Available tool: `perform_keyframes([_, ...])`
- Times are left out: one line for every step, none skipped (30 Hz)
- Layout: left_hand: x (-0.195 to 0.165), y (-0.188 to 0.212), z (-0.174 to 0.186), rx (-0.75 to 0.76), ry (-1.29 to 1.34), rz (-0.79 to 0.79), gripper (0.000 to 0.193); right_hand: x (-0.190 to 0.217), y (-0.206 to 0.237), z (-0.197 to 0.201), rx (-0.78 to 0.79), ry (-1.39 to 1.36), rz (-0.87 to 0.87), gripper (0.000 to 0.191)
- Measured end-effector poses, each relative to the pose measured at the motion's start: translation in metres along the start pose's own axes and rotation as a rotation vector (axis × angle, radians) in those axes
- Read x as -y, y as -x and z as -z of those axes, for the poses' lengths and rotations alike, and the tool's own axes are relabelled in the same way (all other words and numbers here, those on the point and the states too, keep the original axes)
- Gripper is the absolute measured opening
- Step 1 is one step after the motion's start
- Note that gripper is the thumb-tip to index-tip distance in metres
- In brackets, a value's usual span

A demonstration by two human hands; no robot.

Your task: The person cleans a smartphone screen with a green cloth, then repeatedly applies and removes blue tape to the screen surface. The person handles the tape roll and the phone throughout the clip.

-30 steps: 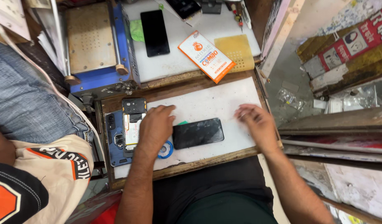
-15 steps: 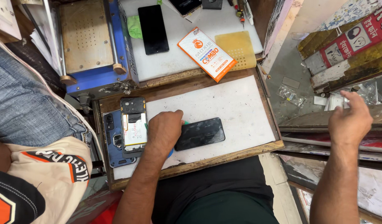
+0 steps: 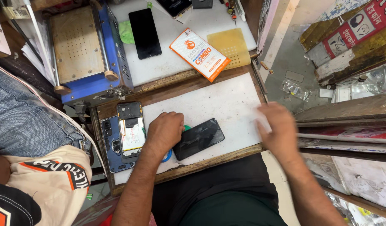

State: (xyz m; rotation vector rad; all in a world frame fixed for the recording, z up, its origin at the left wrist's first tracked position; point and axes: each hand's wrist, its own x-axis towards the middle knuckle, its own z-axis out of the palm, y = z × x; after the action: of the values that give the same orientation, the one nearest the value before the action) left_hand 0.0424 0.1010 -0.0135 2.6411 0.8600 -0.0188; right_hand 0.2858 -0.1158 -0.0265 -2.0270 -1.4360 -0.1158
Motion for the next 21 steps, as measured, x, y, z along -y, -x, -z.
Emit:
perform_keyframes([0.000,-0.001,0.001,-0.012,0.024,0.086,0.014,0.014,0.001,-0.010,-0.002,-0.050,0.074,0.041])
perform_keyframes([0.001,-0.002,0.002,-0.022,0.047,0.170,0.015,0.027,0.003,-0.016,0.076,-0.110,0.068,0.044])
perform_keyframes([0.001,-0.003,0.004,-0.032,0.070,0.253,0.016,0.037,0.004,-0.022,0.151,-0.170,0.062,0.047])
perform_keyframes([-0.001,-0.005,0.005,-0.119,0.165,0.198,0.015,0.044,0.003,-0.026,0.181,-0.173,0.076,0.051])
perform_keyframes([-0.003,-0.007,0.005,-0.204,0.263,0.144,0.016,0.051,0.004,-0.029,0.215,-0.176,0.091,0.054])
perform_keyframes([-0.004,-0.007,0.005,-0.287,0.363,0.092,0.019,0.056,0.004,-0.030,0.251,-0.178,0.104,0.058])
perform_keyframes([-0.008,-0.008,0.004,-0.270,0.357,0.057,0.020,0.059,0.004,-0.031,0.273,-0.149,0.100,0.062])
perform_keyframes([-0.014,-0.012,0.002,-0.255,0.351,0.023,0.021,0.062,0.004,-0.032,0.294,-0.121,0.098,0.067])
perform_keyframes([-0.020,-0.015,0.001,-0.243,0.344,-0.009,0.022,0.063,0.003,-0.032,0.315,-0.093,0.099,0.071])
perform_keyframes([-0.024,-0.018,0.000,-0.230,0.332,-0.058,0.021,0.064,0.002,-0.033,0.319,-0.093,0.085,0.070])
perform_keyframes([-0.030,-0.022,-0.001,-0.215,0.321,-0.110,0.019,0.065,0.001,-0.033,0.322,-0.091,0.067,0.069])
perform_keyframes([-0.035,-0.025,-0.001,-0.197,0.312,-0.165,0.018,0.065,0.001,-0.033,0.325,-0.087,0.045,0.068])
perform_keyframes([-0.040,-0.029,-0.001,-0.155,0.310,-0.198,0.019,0.064,0.001,-0.033,0.323,-0.089,0.048,0.067])
perform_keyframes([-0.044,-0.032,-0.001,-0.113,0.308,-0.232,0.020,0.065,0.001,-0.033,0.322,-0.091,0.051,0.066])
perform_keyframes([-0.047,-0.034,-0.001,-0.070,0.304,-0.263,0.021,0.065,0.000,-0.033,0.321,-0.096,0.054,0.064])
perform_keyframes([-0.050,-0.037,0.000,-0.047,0.286,-0.236,0.018,0.065,0.000,-0.033,0.324,-0.096,0.055,0.064])
perform_keyframes([-0.052,-0.039,0.001,-0.024,0.268,-0.208,0.016,0.066,-0.001,-0.033,0.326,-0.098,0.057,0.064])
perform_keyframes([-0.053,-0.040,0.002,0.000,0.249,-0.178,0.013,0.066,-0.001,-0.032,0.331,-0.101,0.060,0.064])
perform_keyframes([-0.053,-0.041,0.002,0.021,0.260,-0.159,0.014,0.066,-0.002,-0.032,0.332,-0.101,0.061,0.063])
perform_keyframes([-0.053,-0.043,0.003,0.042,0.270,-0.140,0.015,0.066,-0.002,-0.032,0.333,-0.101,0.063,0.063])
perform_keyframes([-0.052,-0.044,0.004,0.063,0.281,-0.120,0.016,0.066,-0.002,-0.032,0.334,-0.101,0.065,0.063])
